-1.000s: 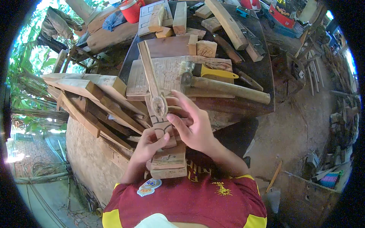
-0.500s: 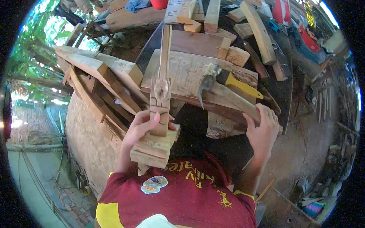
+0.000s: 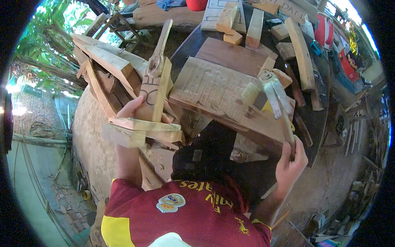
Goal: The person selects a small wooden block, brushes it with a yellow-handled brush, and then uses a tape measure to measure a larger wooden plank. The person handles multiple pieces of wood and tools on a cluttered workbench.
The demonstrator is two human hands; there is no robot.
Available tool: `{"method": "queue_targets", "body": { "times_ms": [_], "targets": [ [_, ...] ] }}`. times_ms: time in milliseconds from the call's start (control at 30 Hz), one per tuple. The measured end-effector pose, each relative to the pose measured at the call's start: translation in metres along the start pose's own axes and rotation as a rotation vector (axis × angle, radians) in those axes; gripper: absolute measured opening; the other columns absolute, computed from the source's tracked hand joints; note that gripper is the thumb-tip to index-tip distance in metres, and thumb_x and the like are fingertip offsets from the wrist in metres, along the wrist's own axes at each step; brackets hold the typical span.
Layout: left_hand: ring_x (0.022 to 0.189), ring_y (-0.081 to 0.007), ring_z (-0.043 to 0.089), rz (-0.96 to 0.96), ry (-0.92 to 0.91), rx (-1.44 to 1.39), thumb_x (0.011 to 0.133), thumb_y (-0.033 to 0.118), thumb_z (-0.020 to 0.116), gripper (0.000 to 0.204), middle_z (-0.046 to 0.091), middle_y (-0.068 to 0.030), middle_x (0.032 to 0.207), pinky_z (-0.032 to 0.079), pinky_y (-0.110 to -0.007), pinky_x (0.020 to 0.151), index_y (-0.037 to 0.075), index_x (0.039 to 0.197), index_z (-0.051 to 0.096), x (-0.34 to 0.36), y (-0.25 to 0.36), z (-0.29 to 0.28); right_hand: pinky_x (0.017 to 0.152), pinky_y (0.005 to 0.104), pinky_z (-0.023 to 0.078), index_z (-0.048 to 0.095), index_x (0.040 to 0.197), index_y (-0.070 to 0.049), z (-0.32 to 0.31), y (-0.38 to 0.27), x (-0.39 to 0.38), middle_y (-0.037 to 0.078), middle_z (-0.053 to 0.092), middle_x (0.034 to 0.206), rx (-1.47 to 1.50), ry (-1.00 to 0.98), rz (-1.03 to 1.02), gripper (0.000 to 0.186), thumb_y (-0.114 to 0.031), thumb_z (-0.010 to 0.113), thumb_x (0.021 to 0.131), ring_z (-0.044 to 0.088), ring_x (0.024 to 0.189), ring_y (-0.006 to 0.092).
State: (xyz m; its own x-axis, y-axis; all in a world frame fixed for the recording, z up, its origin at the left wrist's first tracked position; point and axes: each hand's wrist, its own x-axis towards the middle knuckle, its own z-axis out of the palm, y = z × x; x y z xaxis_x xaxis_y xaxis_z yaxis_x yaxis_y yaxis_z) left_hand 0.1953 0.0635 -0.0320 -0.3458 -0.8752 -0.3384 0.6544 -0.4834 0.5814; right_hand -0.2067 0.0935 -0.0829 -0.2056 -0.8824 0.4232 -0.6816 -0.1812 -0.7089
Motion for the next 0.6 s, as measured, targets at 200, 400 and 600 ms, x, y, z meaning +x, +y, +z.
{"method": "queue_targets", "body": {
  "times_ms": [200, 400, 600],
  "targets": [
    [0.078, -0.0376, 0.071, 0.246, 0.143, 0.037, 0.095, 0.031, 0.049, 0.048, 0.069, -0.026, 0.097, 0.06, -0.047, 0.069, -0.01, 0.12, 0.056, 0.012, 0.01, -0.052, 0.057, 0.0226, 0.037, 0.062, 0.105, 0.003, 0.01, -0.021, 0.037, 0.002, 0.054, 0.07, 0.046, -0.117, -0.118, 0.032, -0.027, 0.05, 0.103, 0.046, 0.061, 0.0066],
    [0.081, -0.0301, 0.071, 0.324, 0.134, 0.035, 0.094, 0.024, 0.054, 0.04, 0.069, -0.0199, 0.101, 0.06, -0.042, 0.072, -0.006, 0.121, 0.057, 0.028, 0.017, -0.073, 0.053, 0.0215, 0.034, 0.061, 0.094, 0.001, 0.032, -0.082, 0.089, 0.0, 0.052, 0.069, 0.299, -0.314, -0.131, 0.039, -0.031, 0.041, 0.106, 0.043, 0.057, 0.0049],
    [0.096, -0.0199, 0.067, 0.398, 0.073, 0.147, 0.095, 0.023, 0.059, 0.039, 0.068, -0.0126, 0.111, 0.055, -0.036, 0.084, 0.003, 0.129, 0.057, 0.029, 0.015, -0.095, 0.051, 0.027, 0.036, 0.059, 0.087, 0.0, 0.08, -0.136, 0.112, 0.001, 0.052, 0.066, 0.413, -0.417, -0.112, 0.042, -0.034, 0.044, 0.104, 0.046, 0.054, 0.0089]
  ]
}}
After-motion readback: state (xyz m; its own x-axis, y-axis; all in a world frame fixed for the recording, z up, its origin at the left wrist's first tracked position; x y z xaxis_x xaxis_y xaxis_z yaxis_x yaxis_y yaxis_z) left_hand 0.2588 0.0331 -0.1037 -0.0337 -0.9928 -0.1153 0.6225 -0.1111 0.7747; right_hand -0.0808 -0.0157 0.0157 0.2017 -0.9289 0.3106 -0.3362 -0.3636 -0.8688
